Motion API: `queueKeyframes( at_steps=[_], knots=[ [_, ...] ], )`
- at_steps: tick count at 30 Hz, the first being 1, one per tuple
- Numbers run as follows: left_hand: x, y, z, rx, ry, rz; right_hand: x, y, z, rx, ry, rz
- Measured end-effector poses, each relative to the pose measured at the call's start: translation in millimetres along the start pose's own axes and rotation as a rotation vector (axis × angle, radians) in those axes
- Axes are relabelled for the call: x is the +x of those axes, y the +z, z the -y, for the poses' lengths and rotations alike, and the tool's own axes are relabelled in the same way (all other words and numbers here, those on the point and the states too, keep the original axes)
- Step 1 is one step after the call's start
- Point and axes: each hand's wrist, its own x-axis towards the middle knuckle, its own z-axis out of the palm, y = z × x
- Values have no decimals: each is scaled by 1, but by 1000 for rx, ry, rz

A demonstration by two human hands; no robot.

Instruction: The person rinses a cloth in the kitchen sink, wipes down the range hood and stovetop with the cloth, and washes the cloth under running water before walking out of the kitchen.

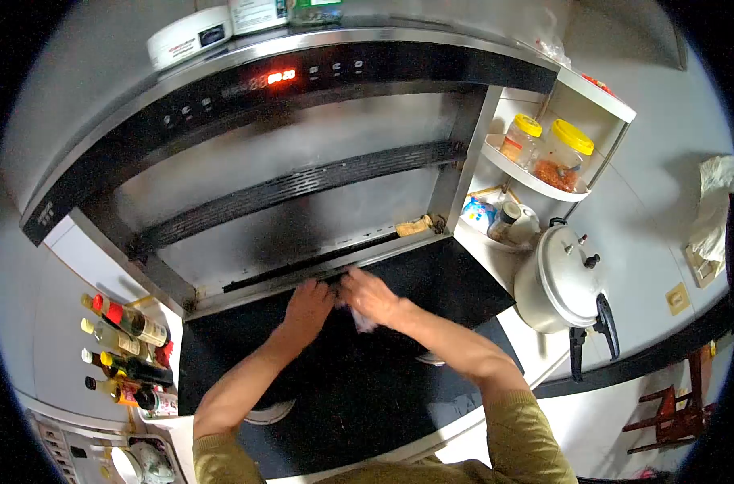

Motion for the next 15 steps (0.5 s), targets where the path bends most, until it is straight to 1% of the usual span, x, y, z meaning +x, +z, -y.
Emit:
queueKeyframes(
  at_steps=[1, 3, 4, 6, 8, 9, 12, 13, 15],
  knots=[
    [18, -2, 12, 78, 20, -48, 16, -4, -16, 91, 89, 109],
    [50, 3, 38, 212, 26, -149, 41, -3, -48, -201, 45, -92],
    [64, 11, 55, 267, 11, -201, 53, 0, -62, -277, 77, -65],
    [91, 22, 82, 319, -41, -273, 72, -2, -90, -570, 121, -157],
    [112, 30, 98, 303, -124, -301, 78, 27, -115, -584, 169, -75],
    [118, 37, 100, 335, -94, -290, 79, 34, -124, -588, 188, -29],
    [127, 64, 91, 412, -12, -233, 69, 55, -135, -465, 334, 81],
    [136, 72, 86, 319, -21, -245, 62, 52, -142, -411, 416, 55],
    [176, 86, 78, 137, -46, -278, 45, 40, -162, -150, 664, 3]
  ],
)
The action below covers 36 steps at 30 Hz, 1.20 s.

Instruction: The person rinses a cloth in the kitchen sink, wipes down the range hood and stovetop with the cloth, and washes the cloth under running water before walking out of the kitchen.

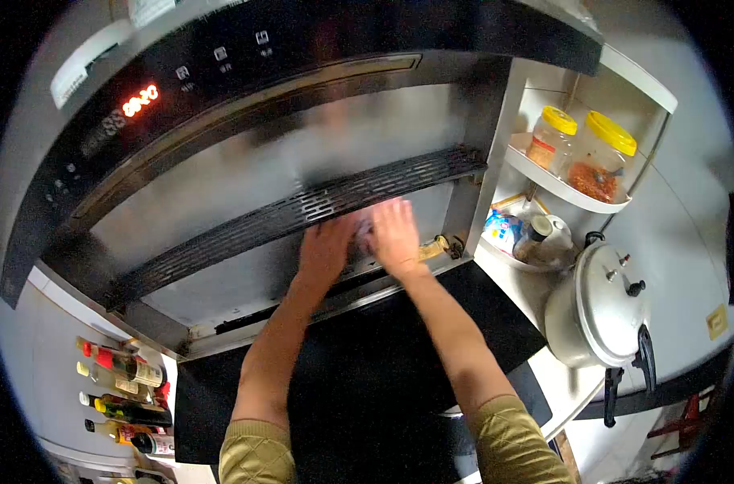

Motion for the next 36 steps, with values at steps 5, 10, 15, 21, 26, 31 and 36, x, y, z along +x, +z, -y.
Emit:
queueKeyframes(
  at_steps=[5, 10, 15, 21, 26, 31, 36],
  knots=[
    [76, 23, -53, -125, 0, -87, -6, 56, -50, 216, 291, -379],
    [33, 39, -52, 71, 155, -56, -20, 122, -3, 455, 410, -331],
    [-41, -4, 15, 78, 162, 86, -10, 124, 103, 381, 369, -102],
    [-103, -70, 76, 491, 70, 157, 9, 49, 198, 525, 186, -411],
    [-101, -65, 76, 393, -119, -39, 24, 8, 174, 371, -40, -414],
    [-28, -59, 32, 2, -278, 192, 32, 36, 110, 301, 103, -534],
    [-29, -31, 11, 248, -77, 20, 14, 63, 83, 255, 371, -412]
  ],
)
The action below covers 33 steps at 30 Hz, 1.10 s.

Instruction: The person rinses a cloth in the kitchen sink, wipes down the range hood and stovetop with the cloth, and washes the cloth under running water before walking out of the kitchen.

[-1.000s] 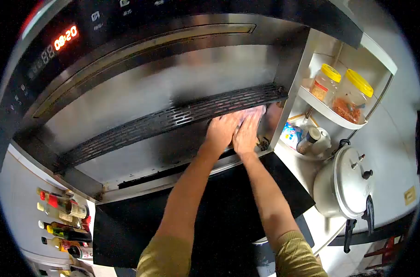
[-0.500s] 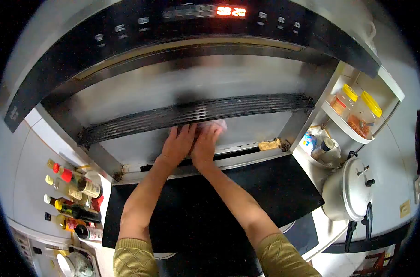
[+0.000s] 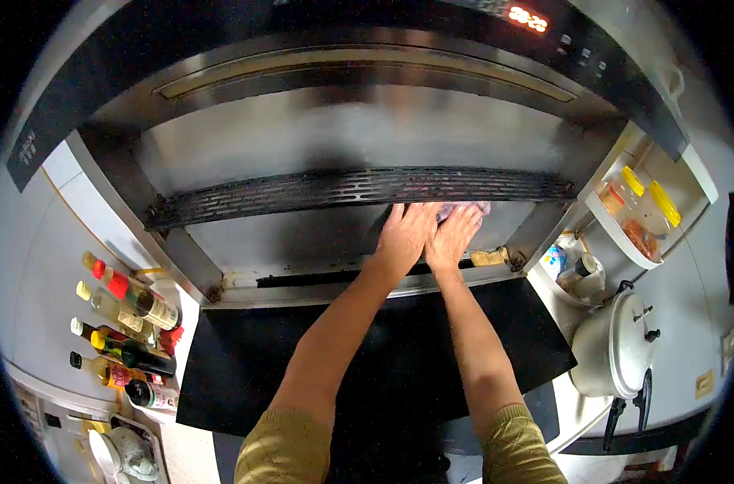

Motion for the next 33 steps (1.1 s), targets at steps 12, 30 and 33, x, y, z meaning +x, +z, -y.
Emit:
queueKeyframes(
  at_steps=[12, 30, 33],
  knots=[
    [-177, -18, 128, 90, -144, 226, -90, 9, 138, 67, -462, 244],
    [-248, 72, 143, -858, -987, -276, -90, 59, 232, -94, -1417, 327],
    [-228, 88, 112, -1195, -1003, -162, -74, 34, 187, -459, -1547, 423]
  ],
)
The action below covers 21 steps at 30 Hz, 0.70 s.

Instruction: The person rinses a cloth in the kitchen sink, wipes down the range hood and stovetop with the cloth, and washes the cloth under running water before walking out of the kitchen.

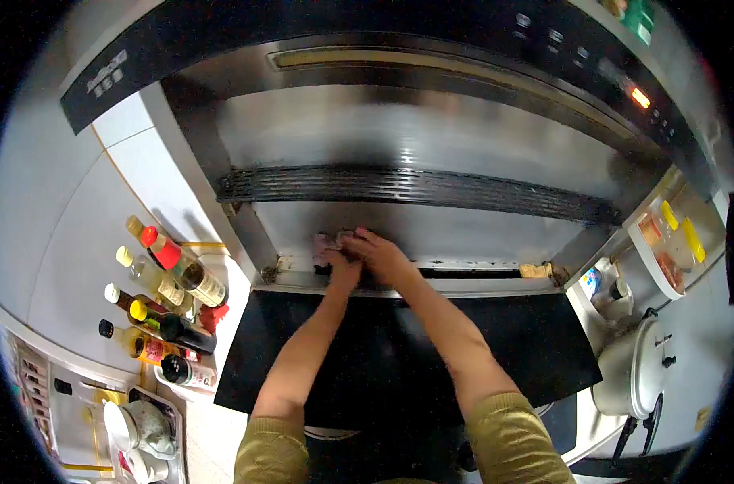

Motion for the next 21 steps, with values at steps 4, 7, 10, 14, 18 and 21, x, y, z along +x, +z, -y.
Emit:
queueKeyframes(
  at_steps=[4, 7, 10, 14, 18, 21],
  knots=[
    [-19, 73, -82, -32, -68, 51, -80, 20, -26, 84, 139, 3],
    [-24, 129, -132, 168, 141, -74, -131, 35, -44, 140, 359, -34],
    [-22, 174, -170, 409, 356, -43, -178, 31, -68, 280, 559, -85],
    [-17, 219, -218, 616, 625, 35, -232, 56, -88, 329, 879, -300],
    [-11, 270, -247, 667, 794, 188, -277, 83, -100, 396, 1209, -329],
    [-10, 321, -242, 662, 901, 224, -316, 122, -104, 467, 1392, -311]
  ],
)
